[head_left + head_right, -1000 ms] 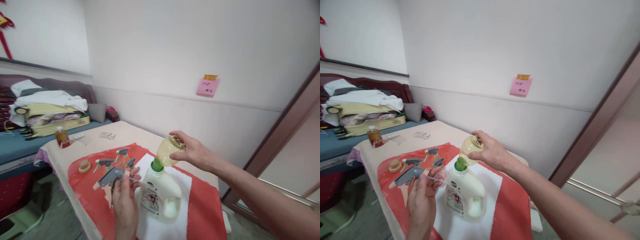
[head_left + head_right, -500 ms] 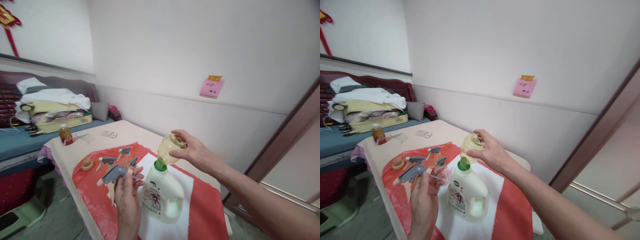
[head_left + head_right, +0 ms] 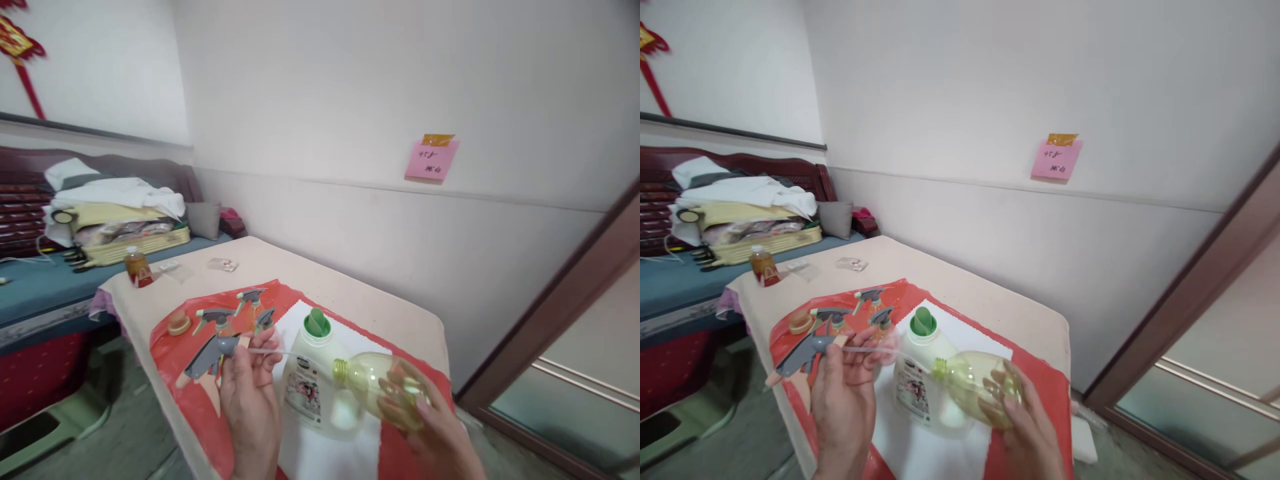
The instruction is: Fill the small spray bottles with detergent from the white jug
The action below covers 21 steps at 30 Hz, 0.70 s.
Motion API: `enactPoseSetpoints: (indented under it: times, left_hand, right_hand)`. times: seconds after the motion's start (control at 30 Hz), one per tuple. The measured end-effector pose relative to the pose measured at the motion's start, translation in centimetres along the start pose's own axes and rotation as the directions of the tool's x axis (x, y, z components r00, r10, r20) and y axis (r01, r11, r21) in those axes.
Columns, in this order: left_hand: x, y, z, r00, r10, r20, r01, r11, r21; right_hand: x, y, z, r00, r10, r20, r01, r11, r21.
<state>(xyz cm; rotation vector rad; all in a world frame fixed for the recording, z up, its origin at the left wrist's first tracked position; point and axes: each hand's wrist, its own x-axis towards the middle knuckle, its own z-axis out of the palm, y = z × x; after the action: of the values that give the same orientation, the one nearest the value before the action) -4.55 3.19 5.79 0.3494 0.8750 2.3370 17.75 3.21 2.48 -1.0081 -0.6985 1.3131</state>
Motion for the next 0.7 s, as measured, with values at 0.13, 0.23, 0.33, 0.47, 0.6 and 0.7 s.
enactPoseSetpoints:
  times: [0.13, 0.23, 0.33, 0.47, 0.6, 0.7]
  left_hand:
    - [-0.6, -0.7, 0.1, 0.999, 0.022, 0.035, -0.023, 0.999, 0.033]
    - [-1.6, -1.3, 0.4, 0.996, -0.019, 0.092, 0.013, 0.998, 0.062]
    - [-3.4, -2.0, 0.9, 0.986, -0.083, 0.145, 0.072, 0.994, 0.078]
    - [-6.1, -2.8, 1.2, 0.977, -0.161, 0.142, 0.149, 0.985, 0.092]
    - [-7.9, -3.3, 1.2, 0.977, -0.169, 0.133, 0.156, 0.982, 0.104]
    - [-8.2, -3.5, 1.1, 0.974, -0.197, 0.110, 0.183, 0.975, 0.126]
  right_hand:
    - [-1.0, 2.0, -0.5, 0.999, 0.035, 0.024, -0.037, 0.997, 0.066]
    - [-1.7, 2.4, -0.1, 0.997, 0.028, 0.066, -0.034, 0.994, 0.104]
    - [-2.5, 3.0, 0.2, 0.991, 0.024, 0.128, -0.047, 0.982, 0.181]
    - [-3.6, 3.6, 0.6, 0.980, -0.005, 0.200, -0.050, 0.961, 0.270]
    - [-4.3, 3.2, 0.6, 0.979, -0.043, 0.200, -0.017, 0.958, 0.286]
    - [-4.6, 3.1, 0.3, 0.977, -0.073, 0.202, 0.012, 0.958, 0.285]
